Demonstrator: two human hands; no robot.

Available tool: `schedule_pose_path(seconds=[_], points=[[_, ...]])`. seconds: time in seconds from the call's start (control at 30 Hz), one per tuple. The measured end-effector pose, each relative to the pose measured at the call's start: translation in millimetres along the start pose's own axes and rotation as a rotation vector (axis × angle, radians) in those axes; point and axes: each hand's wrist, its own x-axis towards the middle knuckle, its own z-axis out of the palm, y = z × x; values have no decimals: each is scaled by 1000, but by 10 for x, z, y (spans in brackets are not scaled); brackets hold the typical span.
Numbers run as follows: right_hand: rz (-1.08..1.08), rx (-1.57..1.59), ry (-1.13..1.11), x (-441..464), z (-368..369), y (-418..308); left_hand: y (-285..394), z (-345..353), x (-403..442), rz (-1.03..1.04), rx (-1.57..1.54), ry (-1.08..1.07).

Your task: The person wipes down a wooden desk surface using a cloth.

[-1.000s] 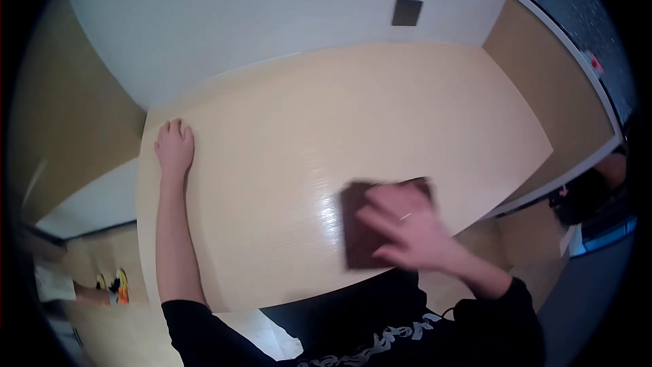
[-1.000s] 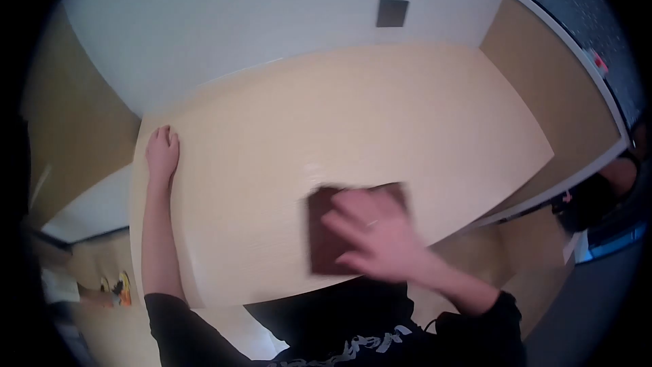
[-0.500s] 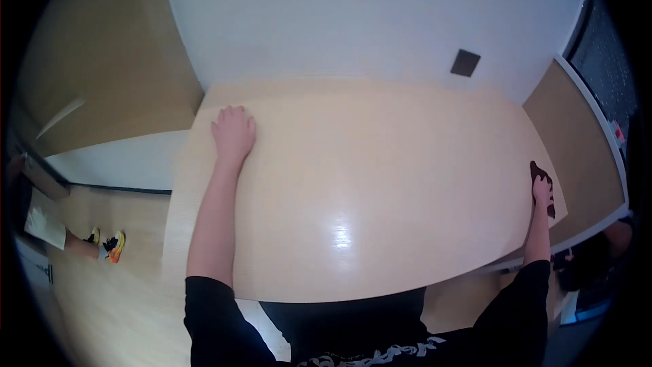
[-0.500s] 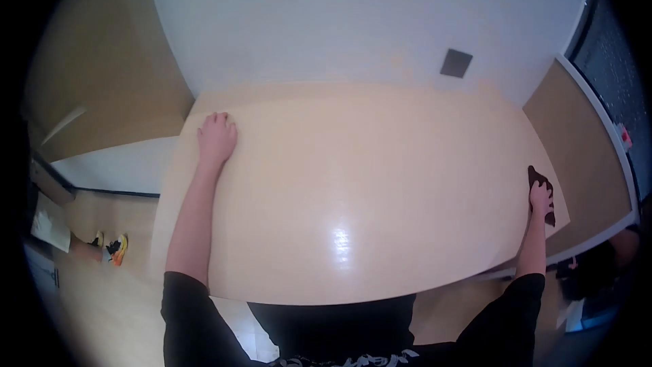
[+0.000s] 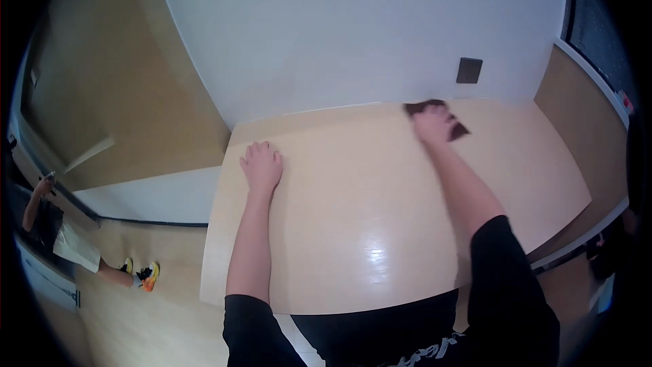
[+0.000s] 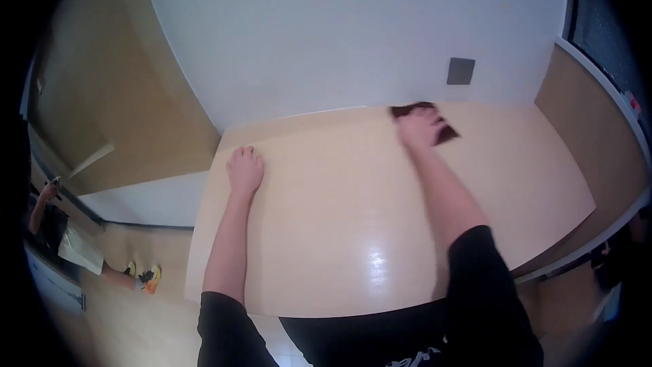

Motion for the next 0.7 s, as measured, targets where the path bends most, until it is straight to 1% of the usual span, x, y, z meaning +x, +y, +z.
schedule_pose_path(seconds=[0.07,0.13,0.17,0.2,0.23,0.3,0.37,0.4,0.5,0.57,0.63,0.7], points=[[-115,58,-9,-352,-49,-688,15,-19,-14,10,-3,4],[-305,158,18,-747,-62,-1225,11,-23,-7,13,-4,12],[-400,193,-14,-939,-131,-1438,-1,8,-12,20,-3,43],[-499,266,12,-1100,-95,-1629,-5,21,-11,24,-3,74],[-607,336,-54,-1239,-197,-1728,-9,7,-1,28,0,70],[-726,353,-53,-1366,-122,-1916,-1,-38,-10,20,-33,22],[-731,411,-129,-1326,-118,-1923,36,-95,-5,13,-26,-11],[-732,421,-130,-1290,-135,-1914,30,-124,0,-2,-24,-37],[-736,413,-161,-1126,-135,-1741,-20,-74,3,14,-15,-19],[-655,373,-147,-869,-27,-1554,-6,-98,49,4,-25,-45],[-556,326,-152,-524,20,-1205,-17,-89,15,-7,-40,-91],[-436,253,-146,-126,77,-763,-10,-95,16,-28,-26,-75]])
